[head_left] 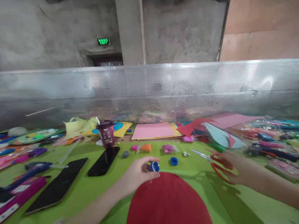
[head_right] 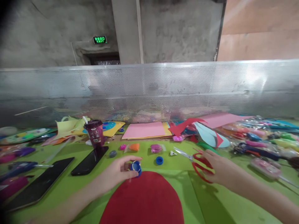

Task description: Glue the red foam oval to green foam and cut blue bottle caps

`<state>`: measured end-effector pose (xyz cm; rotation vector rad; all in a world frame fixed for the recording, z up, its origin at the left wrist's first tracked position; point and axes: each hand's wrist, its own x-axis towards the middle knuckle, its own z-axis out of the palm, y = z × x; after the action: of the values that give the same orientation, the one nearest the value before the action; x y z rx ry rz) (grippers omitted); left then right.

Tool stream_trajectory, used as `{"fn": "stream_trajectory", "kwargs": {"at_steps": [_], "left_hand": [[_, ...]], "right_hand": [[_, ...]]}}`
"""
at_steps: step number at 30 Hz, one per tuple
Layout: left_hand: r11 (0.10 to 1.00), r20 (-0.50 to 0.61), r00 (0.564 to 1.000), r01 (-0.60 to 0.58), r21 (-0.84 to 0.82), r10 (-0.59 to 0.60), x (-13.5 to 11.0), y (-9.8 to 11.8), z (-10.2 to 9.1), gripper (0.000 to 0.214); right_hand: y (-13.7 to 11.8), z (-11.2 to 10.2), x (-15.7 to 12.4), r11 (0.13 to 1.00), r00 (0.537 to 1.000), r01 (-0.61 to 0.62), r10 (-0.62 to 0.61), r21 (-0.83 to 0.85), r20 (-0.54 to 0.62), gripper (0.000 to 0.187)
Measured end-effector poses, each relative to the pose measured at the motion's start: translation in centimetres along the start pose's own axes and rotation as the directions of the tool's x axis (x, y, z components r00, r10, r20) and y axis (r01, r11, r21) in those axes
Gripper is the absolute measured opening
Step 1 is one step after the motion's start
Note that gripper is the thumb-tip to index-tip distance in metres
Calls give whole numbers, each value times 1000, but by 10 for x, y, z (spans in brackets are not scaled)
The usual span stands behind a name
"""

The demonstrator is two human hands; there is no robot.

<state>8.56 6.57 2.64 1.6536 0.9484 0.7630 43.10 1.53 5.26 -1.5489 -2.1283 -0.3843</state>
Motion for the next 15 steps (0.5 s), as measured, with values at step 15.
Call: {"fn": "stream_trajectory", "kwargs": {"at_steps": [15], "left_hand": [[845, -215, 977, -124, -520, 11, 6, 0, 0, 39]], "right_hand": [[-104, 69, 30, 998, 985, -14, 3, 60, 174, 12]]}}
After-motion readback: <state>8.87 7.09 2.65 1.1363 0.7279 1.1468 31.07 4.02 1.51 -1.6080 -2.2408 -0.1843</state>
